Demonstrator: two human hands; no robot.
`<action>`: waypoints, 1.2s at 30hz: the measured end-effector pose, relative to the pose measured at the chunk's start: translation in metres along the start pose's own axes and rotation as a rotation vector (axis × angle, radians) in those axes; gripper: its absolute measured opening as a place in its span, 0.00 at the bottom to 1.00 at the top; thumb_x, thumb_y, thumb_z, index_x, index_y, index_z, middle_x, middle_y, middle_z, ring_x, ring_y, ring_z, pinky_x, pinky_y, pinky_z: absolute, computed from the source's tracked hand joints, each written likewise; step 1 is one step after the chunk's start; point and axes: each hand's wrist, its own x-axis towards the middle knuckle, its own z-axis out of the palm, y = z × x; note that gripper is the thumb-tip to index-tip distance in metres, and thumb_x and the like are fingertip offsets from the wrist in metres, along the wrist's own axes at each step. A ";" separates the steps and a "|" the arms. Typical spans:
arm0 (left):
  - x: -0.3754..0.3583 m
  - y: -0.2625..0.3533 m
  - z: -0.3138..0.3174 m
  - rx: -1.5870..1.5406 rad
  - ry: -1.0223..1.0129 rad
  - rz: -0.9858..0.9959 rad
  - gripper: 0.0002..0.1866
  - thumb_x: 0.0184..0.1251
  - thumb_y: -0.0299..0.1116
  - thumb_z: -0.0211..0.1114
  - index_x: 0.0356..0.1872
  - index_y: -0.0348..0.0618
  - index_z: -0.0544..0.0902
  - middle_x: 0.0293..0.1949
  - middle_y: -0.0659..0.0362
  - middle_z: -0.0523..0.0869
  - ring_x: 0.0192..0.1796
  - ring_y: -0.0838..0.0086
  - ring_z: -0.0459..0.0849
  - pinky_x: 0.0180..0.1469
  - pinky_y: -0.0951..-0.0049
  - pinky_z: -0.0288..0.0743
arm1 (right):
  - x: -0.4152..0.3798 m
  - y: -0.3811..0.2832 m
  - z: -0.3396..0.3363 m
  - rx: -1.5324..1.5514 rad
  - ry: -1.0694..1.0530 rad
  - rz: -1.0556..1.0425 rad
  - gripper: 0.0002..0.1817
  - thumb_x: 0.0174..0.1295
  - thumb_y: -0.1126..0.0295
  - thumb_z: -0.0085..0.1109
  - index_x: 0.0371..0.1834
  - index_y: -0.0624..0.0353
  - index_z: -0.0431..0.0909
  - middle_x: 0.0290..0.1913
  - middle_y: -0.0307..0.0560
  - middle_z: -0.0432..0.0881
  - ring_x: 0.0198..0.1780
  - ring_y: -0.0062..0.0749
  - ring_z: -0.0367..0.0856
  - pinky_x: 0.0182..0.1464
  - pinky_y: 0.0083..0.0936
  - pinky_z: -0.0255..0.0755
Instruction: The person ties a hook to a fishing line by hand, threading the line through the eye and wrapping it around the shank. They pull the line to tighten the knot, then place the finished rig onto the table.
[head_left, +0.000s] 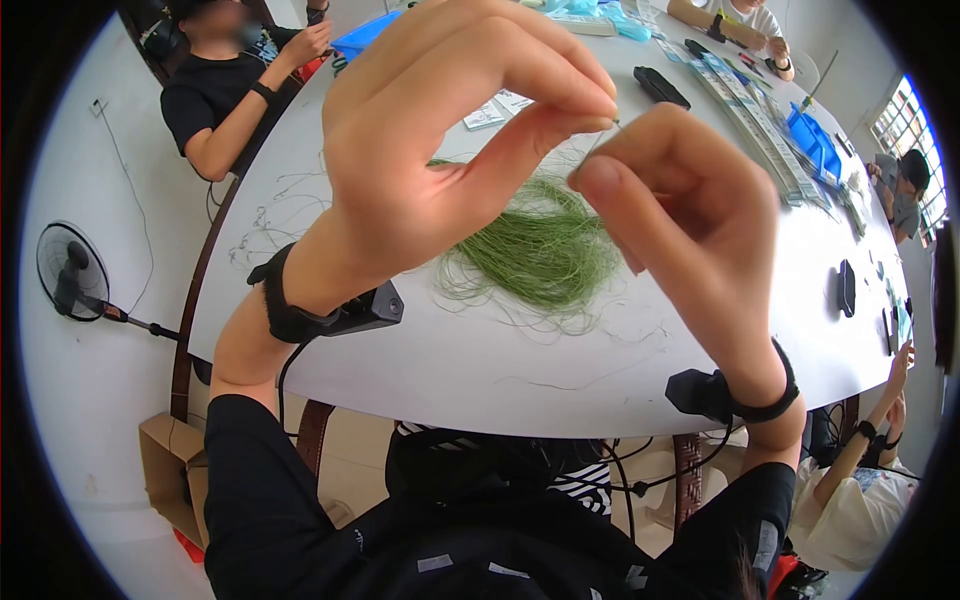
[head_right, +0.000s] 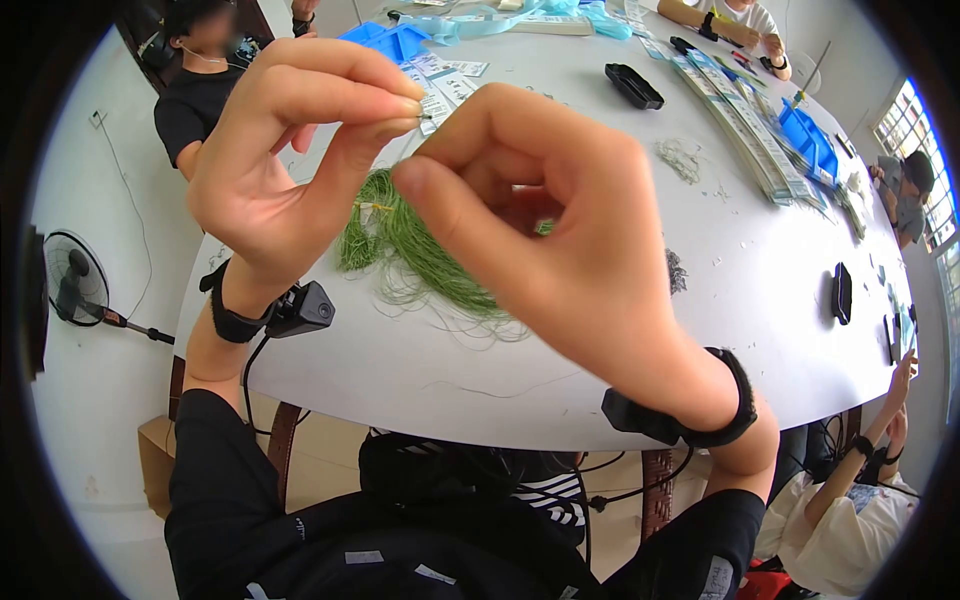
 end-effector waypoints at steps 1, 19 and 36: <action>0.000 -0.001 0.001 -0.019 -0.010 -0.013 0.06 0.52 0.19 0.67 0.31 0.39 0.81 0.34 0.60 0.84 0.28 0.87 0.72 0.23 0.87 0.55 | -0.003 -0.006 0.000 -0.188 0.026 -0.107 0.03 0.57 0.80 0.57 0.32 0.67 0.74 0.25 0.37 0.78 0.22 0.13 0.66 0.21 0.10 0.55; 0.003 0.002 -0.001 -0.244 -0.053 0.075 0.10 0.48 0.16 0.68 0.31 0.37 0.80 0.33 0.57 0.83 0.29 0.82 0.76 0.26 0.86 0.63 | 0.011 0.015 -0.006 -0.007 0.114 -0.240 0.04 0.64 0.77 0.51 0.36 0.68 0.74 0.29 0.41 0.77 0.25 0.15 0.73 0.25 0.10 0.64; 0.000 -0.010 0.004 -0.171 -0.074 0.100 0.07 0.48 0.15 0.68 0.29 0.36 0.81 0.33 0.56 0.83 0.30 0.81 0.77 0.28 0.86 0.65 | -0.011 -0.008 -0.004 -0.299 0.201 -0.258 0.06 0.64 0.73 0.51 0.34 0.66 0.72 0.29 0.40 0.76 0.22 0.12 0.65 0.24 0.11 0.57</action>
